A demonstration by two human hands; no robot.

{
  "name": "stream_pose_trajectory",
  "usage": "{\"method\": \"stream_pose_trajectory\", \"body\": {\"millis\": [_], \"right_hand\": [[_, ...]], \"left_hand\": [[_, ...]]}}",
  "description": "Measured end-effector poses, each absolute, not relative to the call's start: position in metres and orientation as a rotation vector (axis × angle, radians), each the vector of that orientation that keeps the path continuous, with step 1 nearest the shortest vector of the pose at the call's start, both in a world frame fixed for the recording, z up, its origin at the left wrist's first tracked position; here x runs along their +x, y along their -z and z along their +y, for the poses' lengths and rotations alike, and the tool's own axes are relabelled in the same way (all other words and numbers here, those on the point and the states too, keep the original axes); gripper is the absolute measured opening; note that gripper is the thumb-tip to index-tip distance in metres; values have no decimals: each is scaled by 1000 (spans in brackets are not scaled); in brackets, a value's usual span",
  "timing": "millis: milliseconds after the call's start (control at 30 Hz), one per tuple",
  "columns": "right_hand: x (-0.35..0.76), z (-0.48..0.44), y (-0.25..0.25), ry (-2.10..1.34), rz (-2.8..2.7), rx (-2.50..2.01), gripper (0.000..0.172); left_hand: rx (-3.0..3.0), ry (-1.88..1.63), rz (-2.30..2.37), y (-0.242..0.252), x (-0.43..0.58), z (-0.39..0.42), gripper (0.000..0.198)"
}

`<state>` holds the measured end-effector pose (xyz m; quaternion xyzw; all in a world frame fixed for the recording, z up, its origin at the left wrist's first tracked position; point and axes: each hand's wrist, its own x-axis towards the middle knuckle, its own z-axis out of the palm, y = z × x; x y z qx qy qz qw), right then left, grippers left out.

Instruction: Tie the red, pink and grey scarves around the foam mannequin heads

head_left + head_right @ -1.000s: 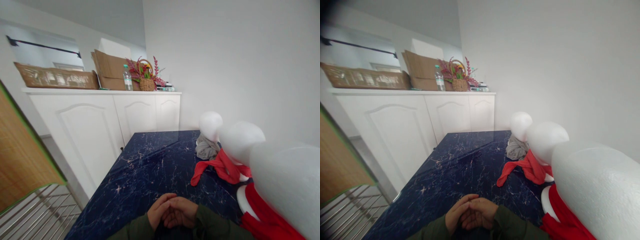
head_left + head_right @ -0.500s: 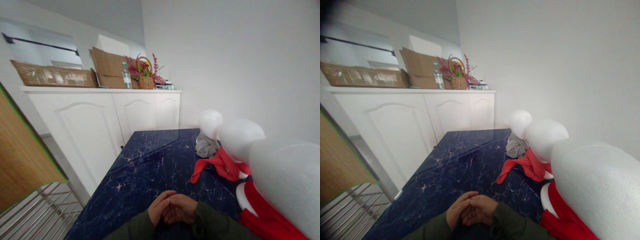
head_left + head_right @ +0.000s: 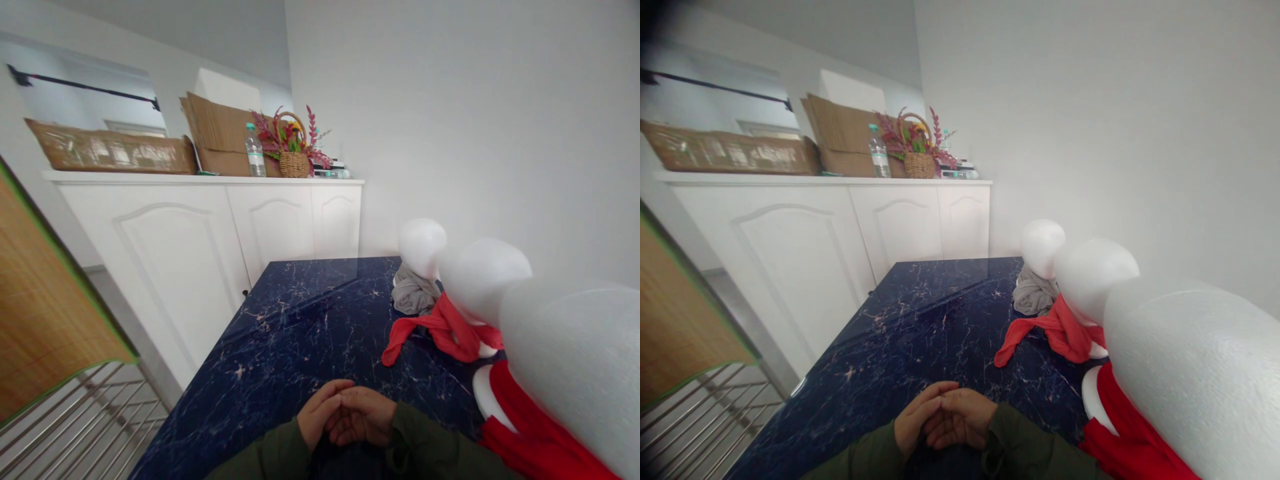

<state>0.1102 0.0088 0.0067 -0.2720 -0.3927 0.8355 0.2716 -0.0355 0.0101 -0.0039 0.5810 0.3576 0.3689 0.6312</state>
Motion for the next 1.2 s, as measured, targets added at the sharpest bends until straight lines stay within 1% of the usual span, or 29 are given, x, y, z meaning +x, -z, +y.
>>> {"method": "stream_pose_trajectory", "body": {"millis": [300, 400, 800, 967, 1033, 1100, 1167, 1200], "right_hand": [[112, 9, -3, -2257, -1074, -690, 41], [111, 9, -4, -2255, -1061, -706, 43], [112, 8, -6, -2251, -1085, -720, 41], [106, 10, -14, -2231, -1122, -791, 47], [108, 2, -25, -2106, -1246, -974, 47], [121, -17, -40, -1730, -1515, -1127, 41], [148, -44, -54, -1275, -1748, -1104, 34], [167, -59, -59, -1152, -1796, -1050, 33]], "left_hand": [[1331, -869, 815, 2, -35, 8, 41], [1328, -869, 806, 4, -35, 9, 41], [1329, -870, 814, 8, -35, 10, 41], [1332, -860, 815, 11, -36, 14, 44], [1313, -831, 774, 11, -36, 15, 45], [1294, -792, 712, 10, -35, 14, 46], [1301, -772, 668, 9, -34, 12, 45], [1317, -772, 659, 8, -34, 11, 44]]}}
